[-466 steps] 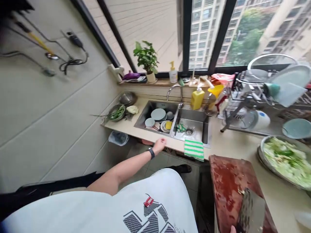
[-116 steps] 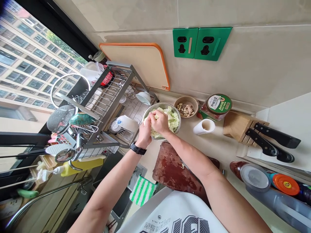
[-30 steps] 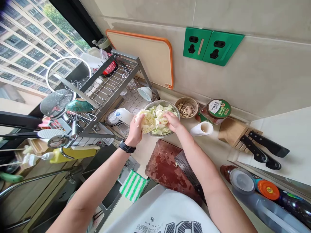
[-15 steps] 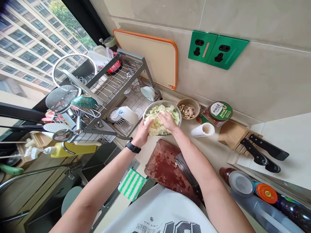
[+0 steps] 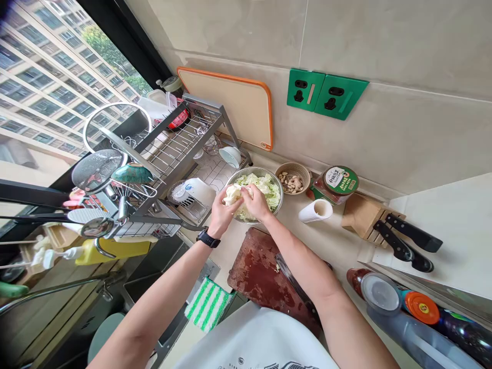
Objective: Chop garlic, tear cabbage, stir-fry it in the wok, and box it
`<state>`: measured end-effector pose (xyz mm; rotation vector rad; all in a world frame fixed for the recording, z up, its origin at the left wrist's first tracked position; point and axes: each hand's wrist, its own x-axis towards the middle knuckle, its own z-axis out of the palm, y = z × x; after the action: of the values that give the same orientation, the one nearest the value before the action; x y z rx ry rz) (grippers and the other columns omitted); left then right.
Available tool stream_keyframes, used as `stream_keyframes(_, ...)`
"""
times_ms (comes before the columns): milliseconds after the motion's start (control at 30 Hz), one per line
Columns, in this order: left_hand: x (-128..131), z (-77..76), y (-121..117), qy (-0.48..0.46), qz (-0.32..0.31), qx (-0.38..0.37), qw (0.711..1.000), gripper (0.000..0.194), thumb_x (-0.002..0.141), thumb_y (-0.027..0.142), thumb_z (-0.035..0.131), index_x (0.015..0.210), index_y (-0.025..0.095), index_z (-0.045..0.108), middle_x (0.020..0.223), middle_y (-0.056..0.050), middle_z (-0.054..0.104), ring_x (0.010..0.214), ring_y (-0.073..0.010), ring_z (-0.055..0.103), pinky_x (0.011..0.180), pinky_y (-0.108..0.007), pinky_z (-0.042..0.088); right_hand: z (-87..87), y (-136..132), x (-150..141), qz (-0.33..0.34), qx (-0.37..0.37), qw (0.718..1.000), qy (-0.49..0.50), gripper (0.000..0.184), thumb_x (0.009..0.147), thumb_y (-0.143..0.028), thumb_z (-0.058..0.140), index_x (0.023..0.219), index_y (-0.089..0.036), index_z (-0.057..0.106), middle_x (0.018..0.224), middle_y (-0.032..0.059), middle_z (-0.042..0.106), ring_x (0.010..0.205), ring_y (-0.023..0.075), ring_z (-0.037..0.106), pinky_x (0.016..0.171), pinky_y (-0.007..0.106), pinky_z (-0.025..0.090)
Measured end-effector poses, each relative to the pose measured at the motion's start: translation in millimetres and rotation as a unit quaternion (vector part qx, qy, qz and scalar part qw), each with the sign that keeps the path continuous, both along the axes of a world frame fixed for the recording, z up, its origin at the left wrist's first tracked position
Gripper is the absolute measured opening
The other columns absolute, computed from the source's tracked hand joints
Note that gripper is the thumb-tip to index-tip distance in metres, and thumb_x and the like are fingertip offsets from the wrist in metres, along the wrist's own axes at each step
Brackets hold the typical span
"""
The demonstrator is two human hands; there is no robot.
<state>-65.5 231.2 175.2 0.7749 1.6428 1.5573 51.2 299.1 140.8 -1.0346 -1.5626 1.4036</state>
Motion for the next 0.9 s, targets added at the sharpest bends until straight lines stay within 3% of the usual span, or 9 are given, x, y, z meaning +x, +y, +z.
stream_keyframes(133,11,-6.5,6,-0.079,-0.008,0.023,0.997,0.058,0.065,0.032,0.088,0.118,0.019,0.069,0.109,-0.006,0.073,0.097,-0.0204,0.068,0.089,-0.030,0.051,-3.7,4,-10,-0.092,-0.077,0.989,0.087,0.039,0.095,-0.061,0.051,0.087,-0.024,0.062,0.088,0.0037,0.068,0.087,0.0203,0.063,0.081,0.035,0.055)
stream_keyframes(267,18,-22.3,8,-0.134,0.044,0.053,0.989,0.054,0.064,0.029,0.086,0.113,0.019,0.066,0.107,-0.006,0.073,0.096,-0.0193,0.069,0.090,-0.031,0.052,-10.1,5,-16,-0.044,-0.246,0.950,0.188,0.038,0.093,-0.062,0.053,0.088,-0.025,0.062,0.081,0.0024,0.067,0.078,0.0196,0.065,0.067,0.033,0.058)
stream_keyframes(333,16,-26.9,7,-0.137,0.061,0.056,0.987,0.054,0.062,0.027,0.085,0.112,0.019,0.066,0.110,-0.007,0.073,0.098,-0.0197,0.070,0.091,-0.032,0.053,-13.3,7,-15,-0.020,-0.270,0.939,0.211,0.038,0.092,-0.062,0.054,0.089,-0.025,0.062,0.082,0.0030,0.067,0.077,0.0195,0.066,0.065,0.033,0.058)
stream_keyframes(467,5,-17.8,8,-0.101,0.040,0.013,0.994,0.052,0.066,0.032,0.088,0.112,0.019,0.066,0.112,-0.009,0.073,0.098,-0.0208,0.071,0.090,-0.033,0.054,-20.6,16,-4,-0.017,-0.194,0.967,0.166,0.038,0.092,-0.063,0.053,0.095,-0.026,0.060,0.097,0.0036,0.068,0.087,0.0189,0.066,0.073,0.033,0.058)
stream_keyframes(600,-4,-0.5,14,-0.097,0.046,-0.060,0.992,0.060,0.065,0.040,0.092,0.115,0.019,0.066,0.112,-0.011,0.074,0.099,-0.0236,0.072,0.089,-0.035,0.056,-20.8,21,13,-0.006,-0.055,0.995,0.079,0.044,0.082,-0.049,0.073,0.117,-0.026,0.061,0.123,0.0060,0.064,0.108,0.0197,0.061,0.092,0.035,0.054)
stream_keyframes(733,2,4.7,21,-0.158,0.020,-0.074,0.984,0.063,0.062,0.043,0.094,0.112,0.018,0.066,0.105,-0.010,0.075,0.094,-0.0239,0.072,0.086,-0.036,0.056,-13.0,10,9,0.018,0.049,0.997,0.059,0.037,0.084,-0.047,0.074,0.110,-0.022,0.069,0.115,0.0078,0.069,0.108,0.0228,0.063,0.099,0.038,0.050)
stream_keyframes(833,14,-1.8,24,-0.182,0.001,-0.022,0.983,0.059,0.063,0.045,0.092,0.108,0.018,0.066,0.103,-0.009,0.075,0.089,-0.0209,0.072,0.083,-0.033,0.056,-13.5,-1,-10,-0.085,0.022,0.993,0.075,0.037,0.092,-0.054,0.061,0.104,-0.021,0.071,0.111,0.0095,0.073,0.102,0.0237,0.066,0.092,0.037,0.053)
stream_keyframes(900,21,-9.5,24,-0.168,0.025,0.001,0.985,0.060,0.062,0.042,0.093,0.109,0.017,0.066,0.103,-0.008,0.074,0.088,-0.0192,0.071,0.083,-0.031,0.055,-17.6,-4,-24,-0.172,-0.029,0.981,0.081,0.040,0.096,-0.054,0.052,0.104,-0.020,0.072,0.112,0.0109,0.074,0.101,0.0239,0.067,0.091,0.038,0.054)
